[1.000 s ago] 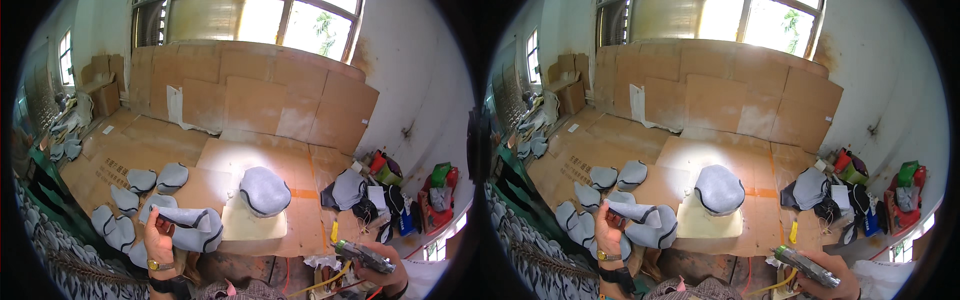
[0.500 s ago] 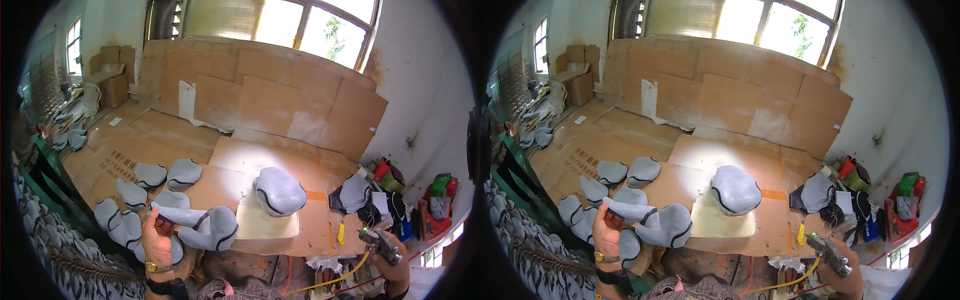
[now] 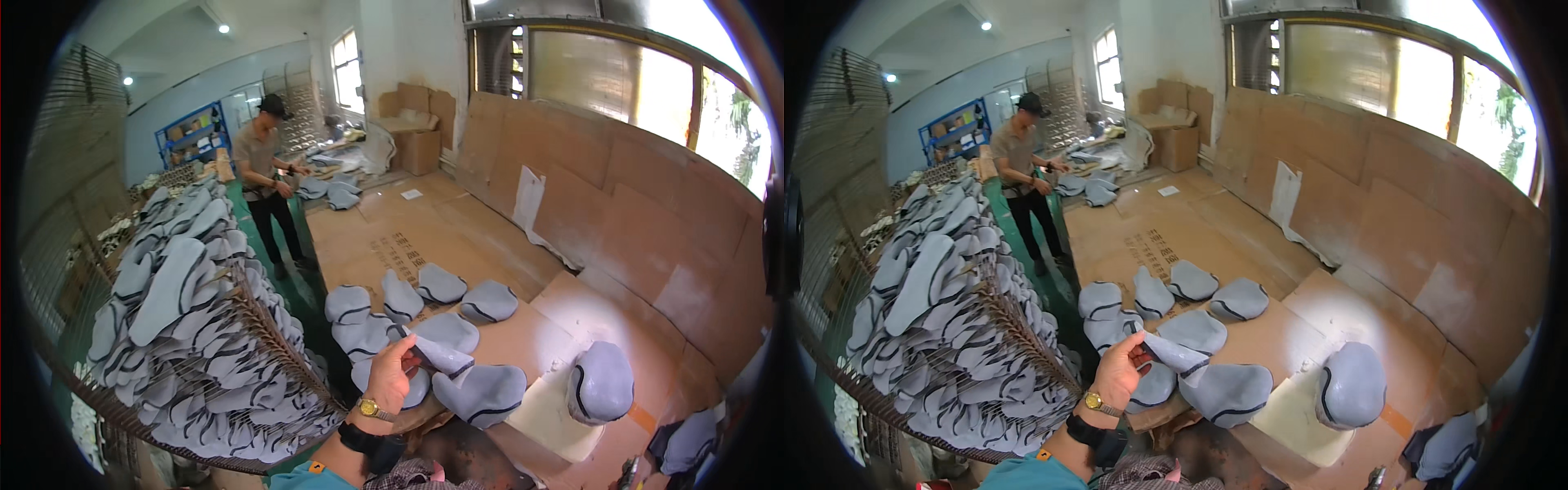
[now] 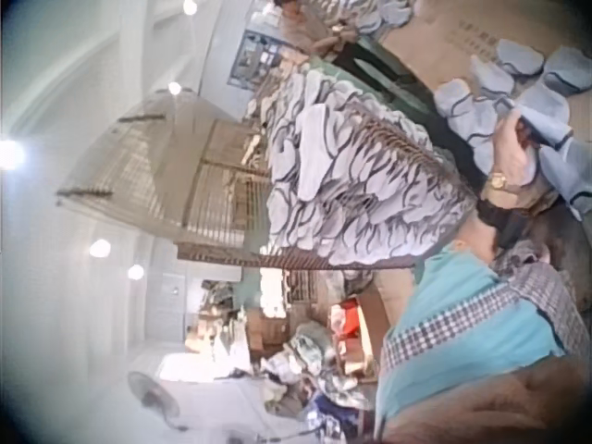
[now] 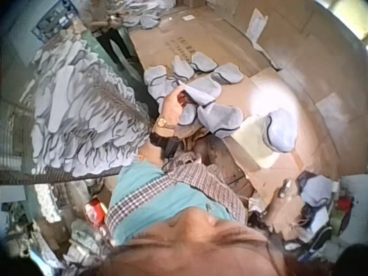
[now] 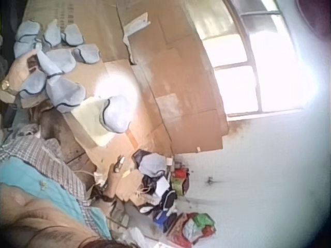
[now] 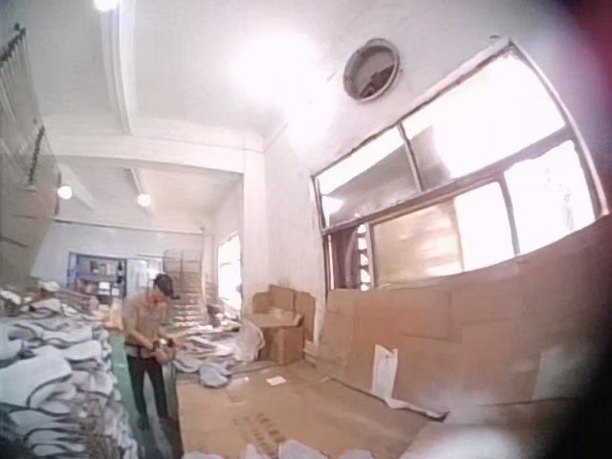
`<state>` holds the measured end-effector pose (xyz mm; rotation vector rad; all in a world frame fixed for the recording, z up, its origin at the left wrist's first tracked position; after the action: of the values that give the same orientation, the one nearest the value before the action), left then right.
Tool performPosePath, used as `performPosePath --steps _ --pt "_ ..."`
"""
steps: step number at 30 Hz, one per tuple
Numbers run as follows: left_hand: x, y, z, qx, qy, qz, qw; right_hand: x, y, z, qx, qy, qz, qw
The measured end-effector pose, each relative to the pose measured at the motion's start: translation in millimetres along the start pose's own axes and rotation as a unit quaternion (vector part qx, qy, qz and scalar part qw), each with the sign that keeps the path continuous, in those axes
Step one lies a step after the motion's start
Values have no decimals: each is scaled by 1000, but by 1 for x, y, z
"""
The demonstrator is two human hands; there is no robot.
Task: Using a heat-glue gun to attach gray fabric components to a mold on a workshop table.
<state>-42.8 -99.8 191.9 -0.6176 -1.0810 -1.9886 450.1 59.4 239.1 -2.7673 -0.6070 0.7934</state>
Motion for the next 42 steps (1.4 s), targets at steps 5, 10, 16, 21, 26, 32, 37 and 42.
performPosePath --steps 5,10,16,21,26,32,37,42 --pt "-14 20 -12 44 0 19 999 75 -12 48 37 94 -43 994" --pt "-27 34 -30 76 10 50 996 148 -14 102 73 198 -79 974" --pt "-39 44 -39 125 16 44 991 204 -5 163 99 250 -90 959" --pt "-42 49 -41 144 26 44 988 224 -7 171 26 210 1 977" --pt "-39 54 -36 158 26 64 985 224 -26 151 47 189 7 981" --pt "-43 54 -42 182 27 56 981 203 -39 148 54 155 -28 986" --pt "-55 49 -56 189 27 39 981 180 -17 193 -100 151 -20 983" --pt "-61 44 -58 196 20 31 980 198 -10 225 -169 120 91 974"
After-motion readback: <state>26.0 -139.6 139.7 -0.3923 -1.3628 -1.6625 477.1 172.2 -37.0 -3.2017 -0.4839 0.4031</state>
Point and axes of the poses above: each hand's wrist, its own y-axis away from the middle knuckle, its own z-axis out of the palm, x = y × z, the point moved 1 cm from there along -y, towards the middle knuckle, and after that the axes turned 5 degrees about x, right-handed, at the moved point
